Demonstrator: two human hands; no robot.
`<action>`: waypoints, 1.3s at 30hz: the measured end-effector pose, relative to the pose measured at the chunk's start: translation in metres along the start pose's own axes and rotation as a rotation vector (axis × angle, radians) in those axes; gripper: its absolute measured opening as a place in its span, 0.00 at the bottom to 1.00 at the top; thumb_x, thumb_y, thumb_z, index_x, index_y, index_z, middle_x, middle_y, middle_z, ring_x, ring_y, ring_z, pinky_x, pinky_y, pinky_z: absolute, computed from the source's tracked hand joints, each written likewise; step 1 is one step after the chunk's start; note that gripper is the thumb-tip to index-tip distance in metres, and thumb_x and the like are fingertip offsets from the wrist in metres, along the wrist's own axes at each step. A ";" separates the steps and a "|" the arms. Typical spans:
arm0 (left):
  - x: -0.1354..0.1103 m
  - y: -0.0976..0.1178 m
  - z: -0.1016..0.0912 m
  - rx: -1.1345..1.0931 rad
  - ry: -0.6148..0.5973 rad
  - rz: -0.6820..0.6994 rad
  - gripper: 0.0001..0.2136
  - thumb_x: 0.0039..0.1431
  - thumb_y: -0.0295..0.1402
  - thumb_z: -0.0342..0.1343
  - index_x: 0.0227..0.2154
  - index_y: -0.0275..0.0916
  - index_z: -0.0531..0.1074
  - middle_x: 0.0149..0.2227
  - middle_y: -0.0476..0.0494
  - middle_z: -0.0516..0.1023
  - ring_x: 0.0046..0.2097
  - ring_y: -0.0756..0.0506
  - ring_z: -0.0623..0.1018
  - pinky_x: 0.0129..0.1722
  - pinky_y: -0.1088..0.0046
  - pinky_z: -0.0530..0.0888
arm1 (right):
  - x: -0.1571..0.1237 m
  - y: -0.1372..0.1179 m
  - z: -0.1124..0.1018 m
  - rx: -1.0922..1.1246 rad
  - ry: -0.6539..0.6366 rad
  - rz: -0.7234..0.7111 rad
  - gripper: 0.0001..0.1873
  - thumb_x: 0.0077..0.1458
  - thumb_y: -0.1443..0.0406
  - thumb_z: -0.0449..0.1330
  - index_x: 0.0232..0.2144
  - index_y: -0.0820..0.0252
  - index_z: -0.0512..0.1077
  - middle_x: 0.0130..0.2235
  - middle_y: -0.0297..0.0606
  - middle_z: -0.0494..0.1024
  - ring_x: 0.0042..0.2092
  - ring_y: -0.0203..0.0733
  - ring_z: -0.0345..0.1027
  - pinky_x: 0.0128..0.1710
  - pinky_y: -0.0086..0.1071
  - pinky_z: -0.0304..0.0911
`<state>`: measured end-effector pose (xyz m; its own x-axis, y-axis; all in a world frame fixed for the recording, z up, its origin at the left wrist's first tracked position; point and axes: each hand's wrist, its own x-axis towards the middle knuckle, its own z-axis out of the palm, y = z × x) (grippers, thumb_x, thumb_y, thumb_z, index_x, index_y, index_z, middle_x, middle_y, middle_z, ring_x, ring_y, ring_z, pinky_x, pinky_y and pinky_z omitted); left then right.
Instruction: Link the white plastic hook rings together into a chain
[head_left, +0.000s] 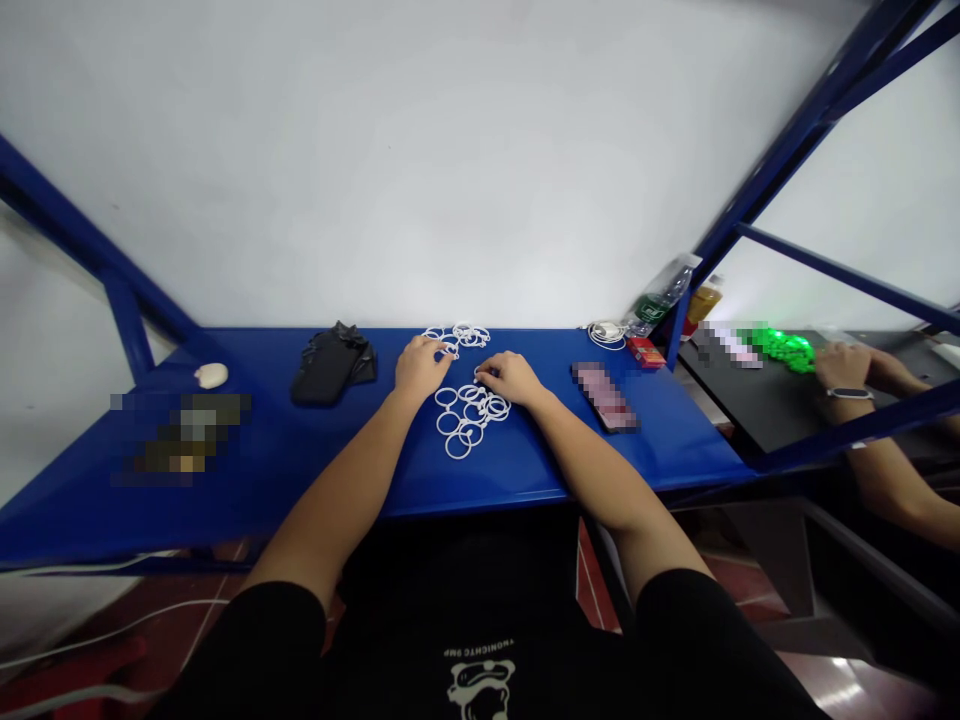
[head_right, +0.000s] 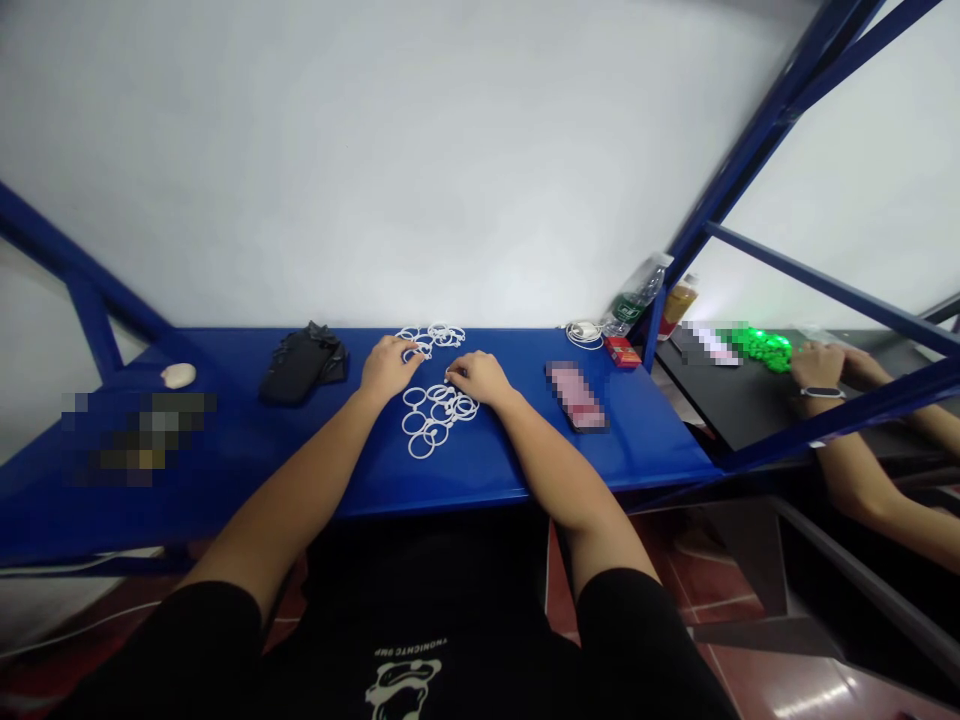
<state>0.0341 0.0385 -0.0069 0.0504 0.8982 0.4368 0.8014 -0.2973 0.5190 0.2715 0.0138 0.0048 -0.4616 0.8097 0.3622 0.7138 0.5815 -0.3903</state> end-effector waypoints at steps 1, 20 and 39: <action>0.001 -0.004 0.001 0.036 -0.015 -0.037 0.12 0.63 0.39 0.65 0.47 0.43 0.83 0.52 0.33 0.78 0.54 0.30 0.78 0.56 0.52 0.75 | 0.000 0.000 0.000 0.003 -0.001 0.005 0.06 0.65 0.62 0.67 0.38 0.55 0.84 0.39 0.38 0.86 0.39 0.42 0.74 0.48 0.37 0.63; -0.001 -0.003 0.005 -0.001 -0.022 -0.014 0.05 0.68 0.36 0.59 0.36 0.43 0.74 0.48 0.37 0.79 0.51 0.36 0.80 0.51 0.59 0.76 | 0.000 -0.003 -0.002 0.078 -0.015 0.031 0.06 0.65 0.63 0.66 0.42 0.57 0.83 0.38 0.37 0.84 0.39 0.40 0.72 0.45 0.34 0.62; -0.006 0.012 0.003 -0.310 -0.030 0.078 0.06 0.74 0.39 0.53 0.44 0.44 0.71 0.53 0.40 0.85 0.49 0.41 0.85 0.50 0.63 0.78 | -0.002 -0.007 -0.004 0.134 0.056 0.046 0.12 0.66 0.63 0.65 0.51 0.57 0.81 0.40 0.39 0.84 0.40 0.43 0.73 0.48 0.37 0.66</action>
<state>0.0454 0.0302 -0.0054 0.1255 0.8765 0.4647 0.5752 -0.4459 0.6858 0.2694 0.0076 0.0102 -0.3975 0.8324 0.3862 0.6554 0.5521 -0.5153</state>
